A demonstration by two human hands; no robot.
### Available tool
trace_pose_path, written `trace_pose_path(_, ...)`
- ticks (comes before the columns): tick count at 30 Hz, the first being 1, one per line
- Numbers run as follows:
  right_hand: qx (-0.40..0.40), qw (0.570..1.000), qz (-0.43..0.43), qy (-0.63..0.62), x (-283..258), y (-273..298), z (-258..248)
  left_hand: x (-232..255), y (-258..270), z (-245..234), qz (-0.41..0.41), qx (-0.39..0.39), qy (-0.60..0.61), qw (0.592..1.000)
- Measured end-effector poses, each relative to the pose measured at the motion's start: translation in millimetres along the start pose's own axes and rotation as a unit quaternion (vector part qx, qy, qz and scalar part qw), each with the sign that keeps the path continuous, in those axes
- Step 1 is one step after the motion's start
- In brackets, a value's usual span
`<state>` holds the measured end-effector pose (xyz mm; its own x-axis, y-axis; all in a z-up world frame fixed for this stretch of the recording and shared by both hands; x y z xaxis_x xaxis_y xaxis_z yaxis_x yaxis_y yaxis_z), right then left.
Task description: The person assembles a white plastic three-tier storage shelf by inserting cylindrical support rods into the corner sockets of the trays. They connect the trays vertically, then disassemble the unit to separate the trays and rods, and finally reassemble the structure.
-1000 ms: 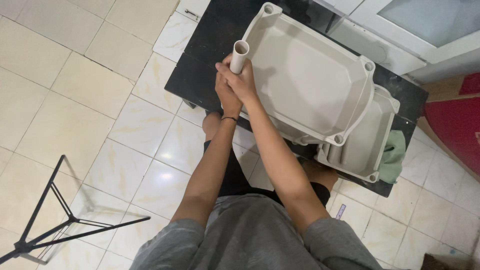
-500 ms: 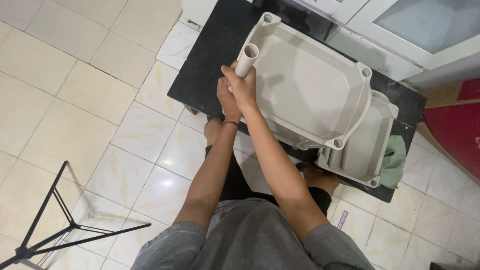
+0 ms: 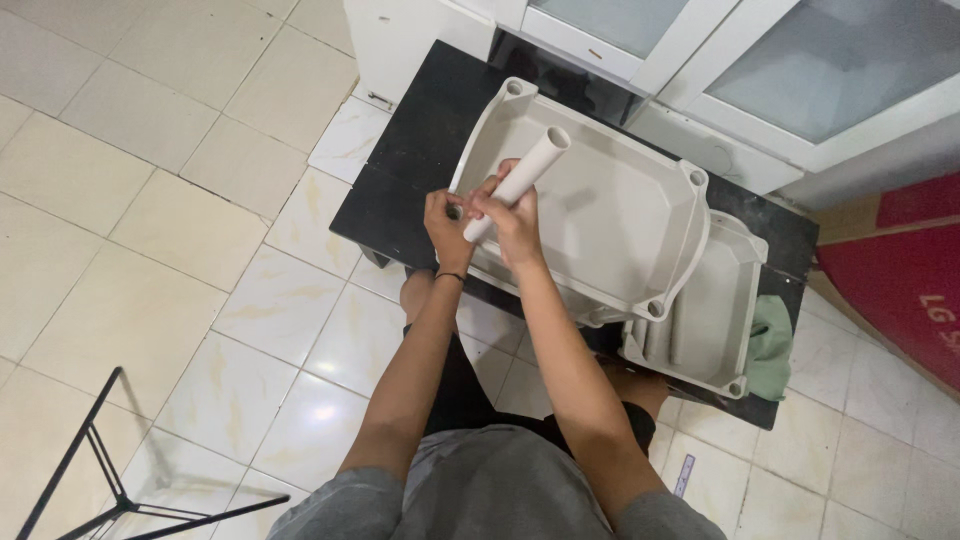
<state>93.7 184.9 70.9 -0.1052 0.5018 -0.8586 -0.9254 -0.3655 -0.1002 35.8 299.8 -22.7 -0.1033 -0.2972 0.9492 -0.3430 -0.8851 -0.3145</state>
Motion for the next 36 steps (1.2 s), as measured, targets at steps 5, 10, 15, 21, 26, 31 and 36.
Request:
trace_pose_path(5, 0.014, 0.999, 0.012, 0.049, -18.2, 14.0, -40.6, 46.4, 1.2, -19.4, 0.079, 0.075, -0.012, 0.994)
trace_pose_path(10, 0.041, 0.993, -0.027, 0.109, -40.1, 28.8, -81.5, 105.8, 18.6, -23.0, 0.116, 0.038, 0.046, 0.991)
trace_pose_path(15, 0.113, 0.983, -0.034, 0.138, -63.7, 40.4, -105.4, 138.1, 54.7, 18.7, -0.004, -0.169, 0.174, 0.97)
trace_pose_path(21, 0.193, 0.965, -0.039, 0.175, -91.9, 65.9, -125.0, 168.5, 95.1, 56.4, -0.025, -0.272, 0.227, 0.935)
trace_pose_path(26, 0.205, 0.949, -0.11, 0.211, -120.1, 87.4, -144.8, 189.1, 132.9, 78.8, -0.016, -0.31, 0.229, 0.923)
trace_pose_path(31, 0.25, 0.94, -0.103, 0.207, -142.2, 109.5, -185.1, 210.9, 174.7, 97.1, -0.016, -0.353, 0.231, 0.907)
trace_pose_path(36, 0.286, 0.934, -0.099, 0.192, -166.0, 131.7, -220.3, 225.1, 213.8, 116.9, -0.023, -0.394, 0.234, 0.889)
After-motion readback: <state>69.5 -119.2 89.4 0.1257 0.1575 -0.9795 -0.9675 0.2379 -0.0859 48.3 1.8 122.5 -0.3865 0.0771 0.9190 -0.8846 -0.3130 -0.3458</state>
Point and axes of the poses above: each hand's wrist, its own y-axis away from the middle knuckle, its own z-axis out of the palm, x = y × z, the point moved 10 cm from there along -y, towards the middle knuckle, and after that the axes turned 12 degrees about x, right-handed, at the moved point
